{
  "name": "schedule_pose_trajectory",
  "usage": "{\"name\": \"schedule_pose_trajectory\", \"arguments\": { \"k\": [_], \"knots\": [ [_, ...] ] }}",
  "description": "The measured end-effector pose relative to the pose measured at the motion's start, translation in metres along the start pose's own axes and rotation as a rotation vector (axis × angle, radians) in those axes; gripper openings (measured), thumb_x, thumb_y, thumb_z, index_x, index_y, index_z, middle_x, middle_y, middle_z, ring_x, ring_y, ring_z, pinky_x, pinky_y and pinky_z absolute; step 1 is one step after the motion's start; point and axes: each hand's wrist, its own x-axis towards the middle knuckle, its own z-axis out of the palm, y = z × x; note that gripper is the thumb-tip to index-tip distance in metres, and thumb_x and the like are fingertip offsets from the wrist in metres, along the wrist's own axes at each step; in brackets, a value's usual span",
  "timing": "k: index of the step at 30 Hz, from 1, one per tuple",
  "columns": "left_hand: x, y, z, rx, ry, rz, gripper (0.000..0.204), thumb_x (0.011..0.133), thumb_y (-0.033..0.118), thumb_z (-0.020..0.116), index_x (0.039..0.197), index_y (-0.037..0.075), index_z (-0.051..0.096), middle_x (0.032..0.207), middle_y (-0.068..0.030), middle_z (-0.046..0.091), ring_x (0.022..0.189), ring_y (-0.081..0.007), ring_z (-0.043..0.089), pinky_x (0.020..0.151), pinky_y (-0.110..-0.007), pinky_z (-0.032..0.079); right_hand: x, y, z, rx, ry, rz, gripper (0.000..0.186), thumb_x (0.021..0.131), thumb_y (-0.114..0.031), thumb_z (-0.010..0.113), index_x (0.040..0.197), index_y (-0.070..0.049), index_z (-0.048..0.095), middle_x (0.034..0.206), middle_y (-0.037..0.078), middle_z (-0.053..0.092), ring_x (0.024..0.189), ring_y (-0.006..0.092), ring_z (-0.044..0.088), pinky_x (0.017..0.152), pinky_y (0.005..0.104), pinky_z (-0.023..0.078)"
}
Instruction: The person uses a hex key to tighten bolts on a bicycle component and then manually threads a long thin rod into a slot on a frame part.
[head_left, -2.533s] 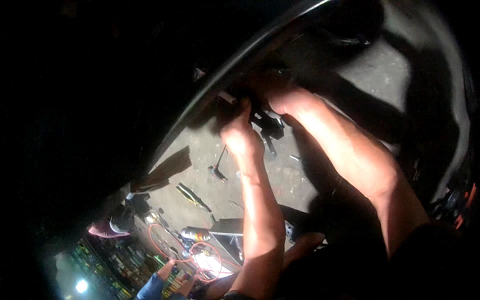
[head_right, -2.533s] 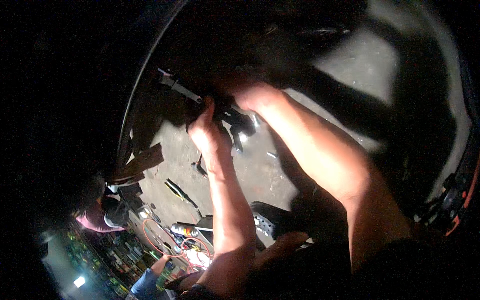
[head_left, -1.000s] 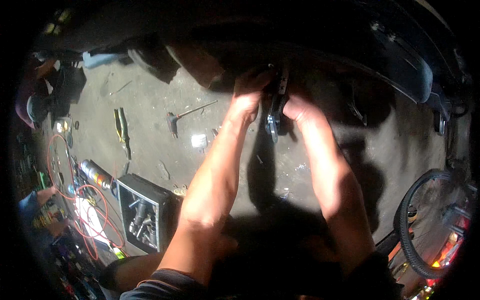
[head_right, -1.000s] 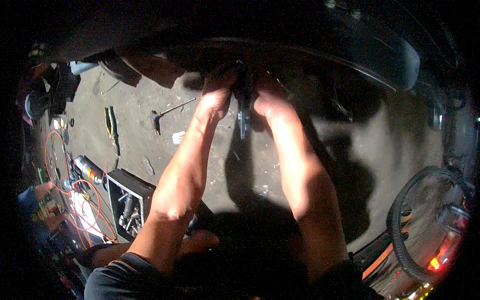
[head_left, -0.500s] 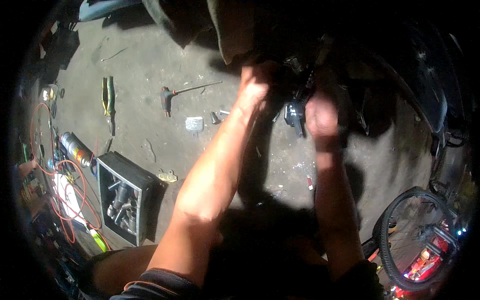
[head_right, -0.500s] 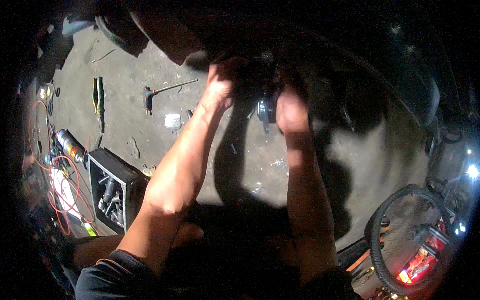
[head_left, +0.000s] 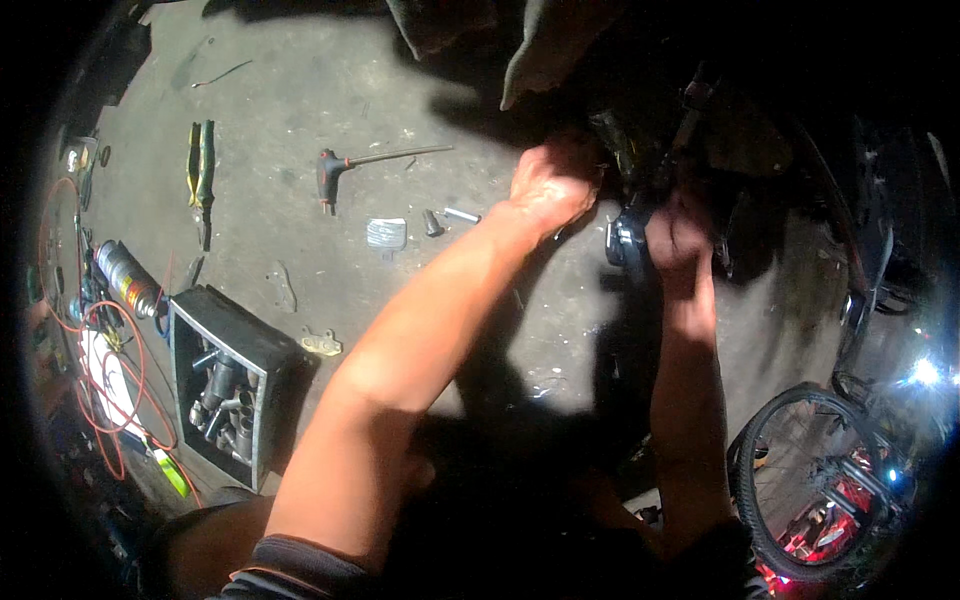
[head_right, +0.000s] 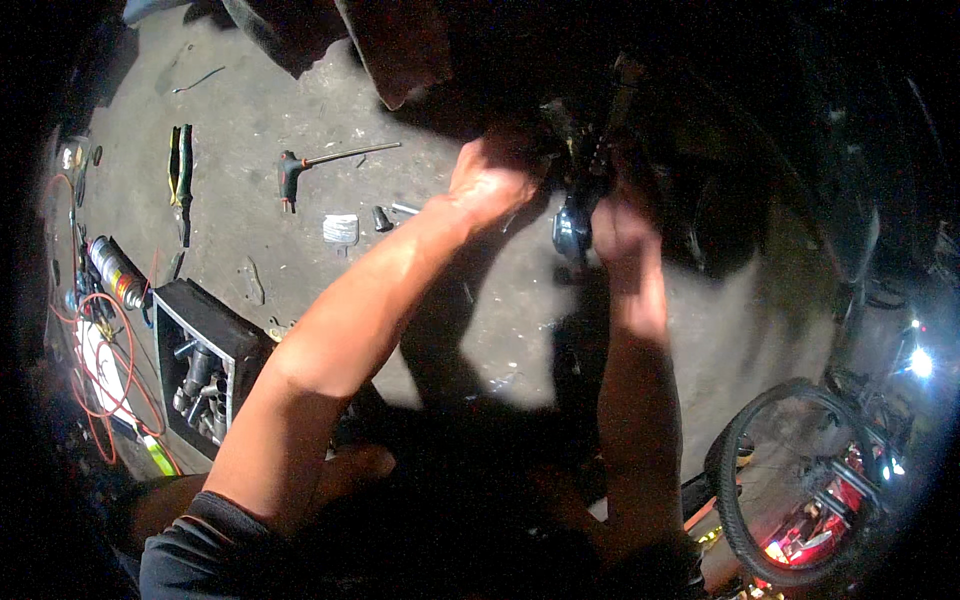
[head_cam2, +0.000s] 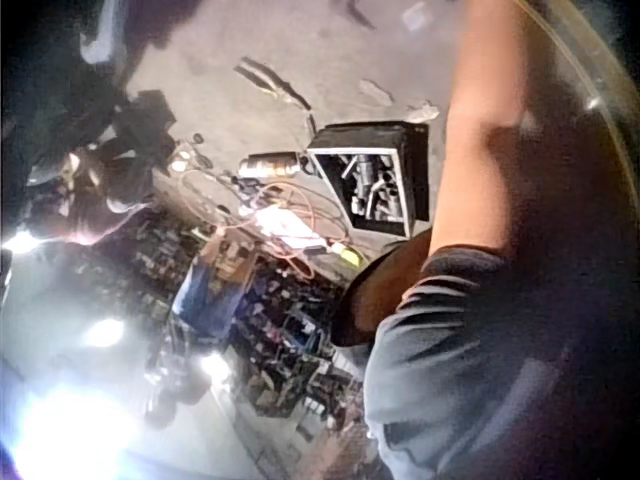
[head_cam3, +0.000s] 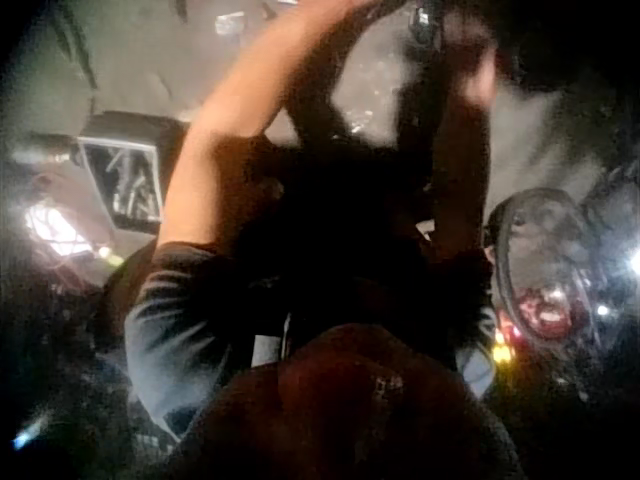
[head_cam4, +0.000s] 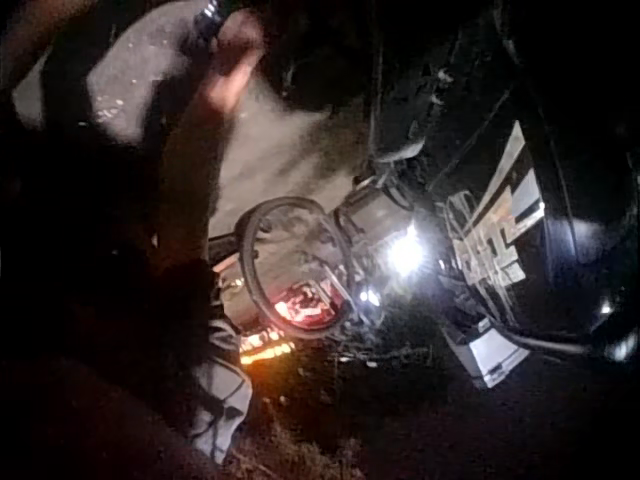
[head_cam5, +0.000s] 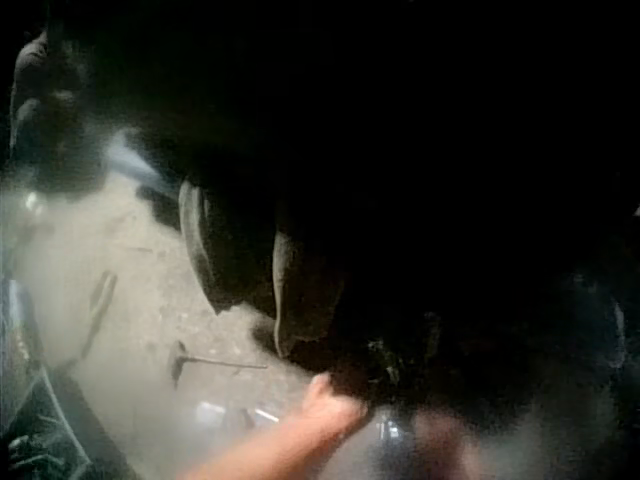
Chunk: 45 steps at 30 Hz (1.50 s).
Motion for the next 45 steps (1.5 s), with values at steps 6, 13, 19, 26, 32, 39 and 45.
{"name": "schedule_pose_trajectory", "arguments": {
  "k": [6, 13, 19, 26, 32, 39, 45],
  "knots": [
    [0.009, 0.025, -0.002, 0.505, -0.32, 0.104, 0.029, 0.081, 0.023, 0.047, 0.101, 0.01, 0.064, 0.118, -0.0148, 0.055, 0.11, -0.0281, 0.051, 0.088, -0.036, 0.046, -0.013, 0.018, 0.018, 0.368, 0.121, 0.294, 0.053, 0.08, 0.008, 0.044, 0.132, -0.002, 0.041, 0.13, 0.013, 0.048, 0.117, 0.0226, 0.046, 0.096, 0.0344, 0.04],
    [0.017, 0.03, -0.019, 0.04, -0.185, -0.124, 0.023, 0.075, 0.02, 0.062, 0.091, 0.004, 0.065, 0.087, -0.014, 0.065, 0.077, -0.0262, 0.064, 0.068, -0.035, 0.052, 0.001, 0.0, 0.027, 0.468, 0.322, 0.537, 0.029, 0.089, -0.014, 0.05, 0.114, 0.0, 0.053, 0.107, 0.01, 0.059, 0.099, 0.0247, 0.054, 0.087, 0.0409, 0.044],
    [0.02, 0.044, -0.041, -1.466, -0.085, -0.503, 0.015, 0.081, 0.003, 0.059, 0.093, -0.006, 0.061, 0.084, -0.0125, 0.064, 0.069, -0.0192, 0.062, 0.058, -0.029, 0.054, -0.001, -0.017, 0.012, -0.328, -0.106, 0.072, 0.028, 0.081, -0.001, 0.056, 0.108, 0.005, 0.056, 0.09, 0.015, 0.063, 0.075, 0.0248, 0.061, 0.071, 0.035, 0.051],
    [0.027, 0.051, -0.038, -1.444, -0.196, -0.589, 0.016, 0.081, 0.002, 0.059, 0.094, -0.007, 0.062, 0.084, -0.0155, 0.064, 0.071, -0.0188, 0.063, 0.062, -0.027, 0.054, 0.035, -0.055, 0.015, 0.133, 0.065, 0.593, 0.039, 0.083, -0.02, 0.051, 0.113, 0.004, 0.053, 0.106, 0.023, 0.057, 0.096, 0.0342, 0.056, 0.086, 0.0396, 0.044],
    [0.032, 0.016, -0.032, -0.673, -0.384, 0.183, 0.022, 0.087, 0.004, 0.053, 0.107, -0.004, 0.058, 0.103, -0.0163, 0.063, 0.09, -0.0219, 0.063, 0.08, -0.031, 0.054, 0.03, -0.054, 0.025, 0.485, 0.217, 0.971, 0.045, 0.089, -0.035, 0.046, 0.113, 0.002, 0.053, 0.111, 0.022, 0.054, 0.101, 0.0315, 0.053, 0.091, 0.0393, 0.04],
    [0.036, 0.036, -0.032, -1.455, -0.391, -0.587, 0.016, 0.087, 0.008, 0.055, 0.099, -0.001, 0.061, 0.09, -0.0116, 0.064, 0.077, -0.0178, 0.061, 0.069, -0.027, 0.052, 0.033, -0.053, 0.015, 0.355, 0.169, 0.789, 0.031, 0.087, -0.02, 0.049, 0.106, 0.002, 0.058, 0.105, 0.019, 0.059, 0.096, 0.0289, 0.056, 0.087, 0.0378, 0.043],
    [0.039, 0.038, -0.035, -0.99, -0.463, -0.304, 0.017, 0.089, 0.01, 0.053, 0.102, 0.001, 0.061, 0.093, -0.01, 0.065, 0.083, -0.0165, 0.061, 0.075, -0.027, 0.053, 0.025, -0.045, 0.014, -0.204, 0.103, 0.262, 0.024, 0.081, -0.002, 0.05, 0.102, 0.004, 0.06, 0.101, 0.019, 0.061, 0.095, 0.031, 0.058, 0.087, 0.0374, 0.045]
  ]
}}
